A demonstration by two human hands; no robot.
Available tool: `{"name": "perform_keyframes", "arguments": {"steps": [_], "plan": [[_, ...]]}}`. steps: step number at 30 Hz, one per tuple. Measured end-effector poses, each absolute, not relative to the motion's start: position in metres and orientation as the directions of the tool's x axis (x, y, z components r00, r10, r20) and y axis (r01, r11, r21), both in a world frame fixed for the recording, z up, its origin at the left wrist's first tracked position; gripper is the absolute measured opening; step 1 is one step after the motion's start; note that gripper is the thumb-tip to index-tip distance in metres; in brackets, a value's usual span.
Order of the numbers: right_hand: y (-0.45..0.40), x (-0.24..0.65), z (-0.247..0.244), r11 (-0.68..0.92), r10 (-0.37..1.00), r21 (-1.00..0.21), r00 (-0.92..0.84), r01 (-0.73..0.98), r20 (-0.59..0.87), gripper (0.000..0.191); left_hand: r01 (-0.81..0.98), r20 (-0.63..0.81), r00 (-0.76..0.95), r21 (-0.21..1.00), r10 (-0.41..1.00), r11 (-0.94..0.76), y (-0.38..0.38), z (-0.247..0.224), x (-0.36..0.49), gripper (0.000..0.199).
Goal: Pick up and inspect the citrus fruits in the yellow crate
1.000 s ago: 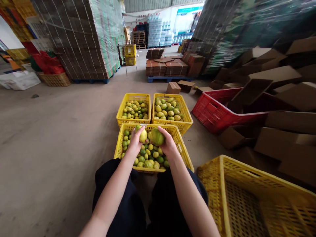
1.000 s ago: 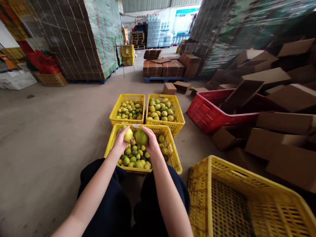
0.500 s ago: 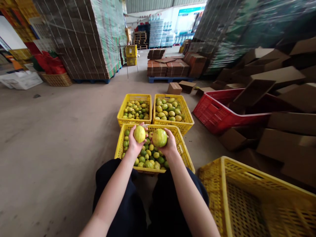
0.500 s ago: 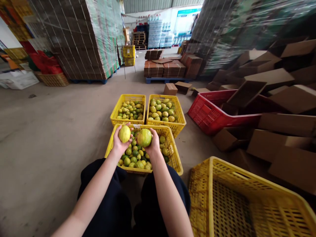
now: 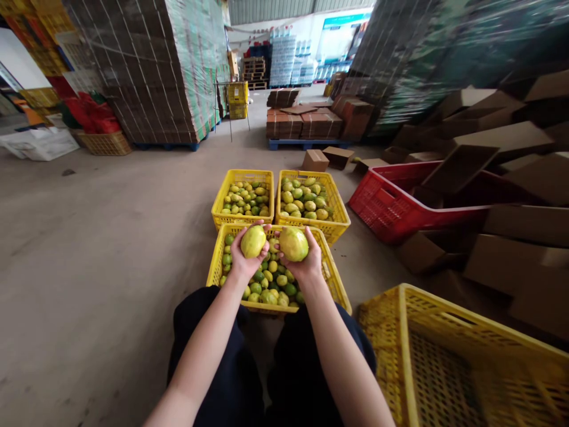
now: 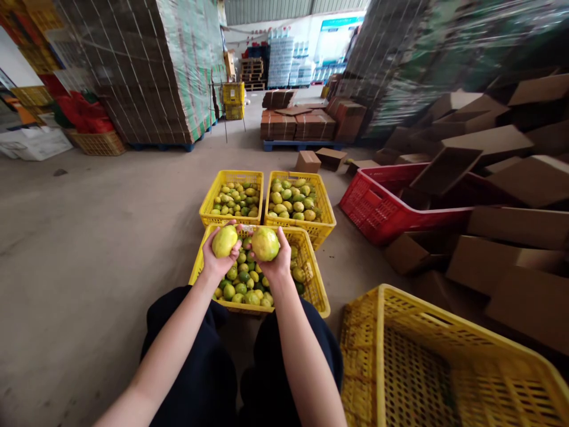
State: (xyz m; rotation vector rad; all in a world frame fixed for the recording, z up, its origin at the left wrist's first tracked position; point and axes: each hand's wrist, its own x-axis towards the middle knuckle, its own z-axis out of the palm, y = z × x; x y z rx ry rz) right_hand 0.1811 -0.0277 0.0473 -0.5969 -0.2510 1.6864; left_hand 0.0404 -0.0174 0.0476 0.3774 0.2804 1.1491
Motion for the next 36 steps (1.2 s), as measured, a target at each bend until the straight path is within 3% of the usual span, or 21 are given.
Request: {"name": "perform_keyframes", "arguments": {"steps": [6,13,21,28,33,36], "plan": [[-0.028,0.178,0.045,-0.062,0.971,-0.415,0.042,-0.908,-0.236,0.033,-0.863,-0.086,0.365,0.343,0.927,0.371,-0.018,0.046,0.041,0.036],[-0.03,0.165,0.041,-0.058,0.995,-0.322,-0.028,-0.945,-0.099,0.029,-0.907,-0.078,0.301,0.284,0.951,0.31,-0.016,0.039,0.05,0.035],[-0.023,0.152,0.04,0.072,0.979,-0.198,0.107,-0.978,-0.176,0.028,-0.924,-0.14,0.17,0.321,0.975,0.208,-0.014,0.039,0.061,0.034],[-0.019,0.149,0.041,0.089,0.982,-0.188,0.118,-0.978,-0.147,0.026,-0.944,-0.056,0.27,0.181,0.961,0.276,-0.009,0.031,0.064,0.031],[-0.02,0.152,0.043,0.051,0.978,-0.174,0.084,-0.983,-0.193,0.025,-0.933,-0.051,0.29,0.208,0.956,0.294,-0.008,0.031,0.06,0.029],[-0.021,0.159,0.04,0.015,0.968,-0.176,0.058,-0.984,-0.244,0.025,-0.905,-0.123,0.32,0.253,0.939,0.341,-0.008,0.027,0.054,0.03]]}}
